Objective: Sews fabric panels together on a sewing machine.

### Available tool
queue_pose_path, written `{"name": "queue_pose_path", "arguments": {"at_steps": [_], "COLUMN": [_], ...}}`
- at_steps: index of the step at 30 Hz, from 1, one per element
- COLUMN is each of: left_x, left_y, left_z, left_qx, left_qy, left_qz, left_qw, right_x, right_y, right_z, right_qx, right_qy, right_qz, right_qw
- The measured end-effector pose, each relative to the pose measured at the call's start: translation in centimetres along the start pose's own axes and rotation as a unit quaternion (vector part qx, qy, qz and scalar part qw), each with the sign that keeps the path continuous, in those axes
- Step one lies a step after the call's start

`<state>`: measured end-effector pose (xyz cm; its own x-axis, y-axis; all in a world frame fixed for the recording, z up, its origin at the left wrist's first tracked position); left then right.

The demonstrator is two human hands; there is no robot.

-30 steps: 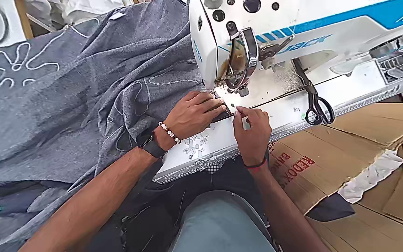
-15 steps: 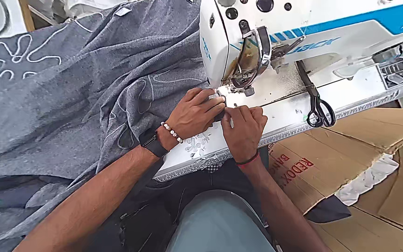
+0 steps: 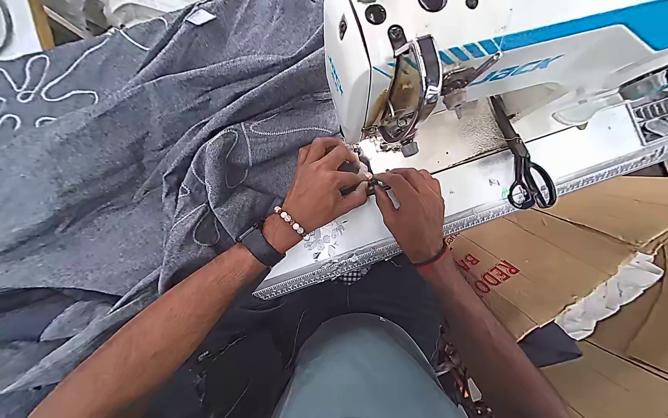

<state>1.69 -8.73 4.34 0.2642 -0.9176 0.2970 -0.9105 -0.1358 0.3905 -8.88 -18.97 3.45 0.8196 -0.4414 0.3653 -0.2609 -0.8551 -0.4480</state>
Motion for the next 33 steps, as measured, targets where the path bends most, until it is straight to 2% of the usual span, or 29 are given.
{"name": "queue_pose_path", "arguments": {"at_steps": [3, 7, 10, 14, 24, 28, 30, 33], "left_x": [0.4, -0.1, 0.4, 0.4, 0.2, 0.2, 0.0, -0.1], "left_y": [-1.1, -1.0, -2.2, -1.9, -2.3, -2.3, -1.6, -1.1], "left_z": [0.3, -0.5, 0.0, -0.2, 0.8, 0.7, 0.2, 0.2], "left_qx": [-0.001, 0.032, 0.092, 0.119, 0.188, 0.165, 0.152, 0.147], "left_qy": [-0.003, 0.019, 0.019, 0.026, -0.021, -0.017, 0.011, 0.011], "left_qz": [-0.039, -0.045, -0.061, -0.041, -0.07, -0.066, -0.033, 0.009], "left_qw": [0.999, 0.998, 0.994, 0.992, 0.98, 0.984, 0.988, 0.989], "right_x": [0.0, -0.8, -0.8, -0.7, 0.0, 1.1, 1.7, 2.4], "right_y": [-0.4, -0.9, -0.9, -0.9, -0.8, -2.1, -3.1, -3.9], "right_z": [0.1, 0.0, 0.1, 0.3, 1.0, 0.2, -0.3, -0.6], "right_qx": [-0.002, -0.016, -0.014, -0.01, 0.012, -0.051, -0.079, -0.096], "right_qy": [0.028, 0.046, 0.039, 0.033, -0.021, -0.059, -0.09, -0.119], "right_qz": [-0.026, -0.054, -0.057, -0.057, -0.069, -0.135, -0.184, -0.23], "right_qw": [0.999, 0.997, 0.997, 0.998, 0.997, 0.988, 0.976, 0.961]}}
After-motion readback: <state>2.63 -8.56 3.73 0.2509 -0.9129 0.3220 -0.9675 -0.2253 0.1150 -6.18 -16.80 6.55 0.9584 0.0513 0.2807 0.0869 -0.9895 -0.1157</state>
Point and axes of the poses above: each hand's wrist, its own x-axis towards the middle knuckle, its own z-axis out of the palm, y = z × x, the point moved 9 cm from there along x, towards the middle knuckle, and after that the axes turned 2 degrees about -z, right-handed, at the moved point
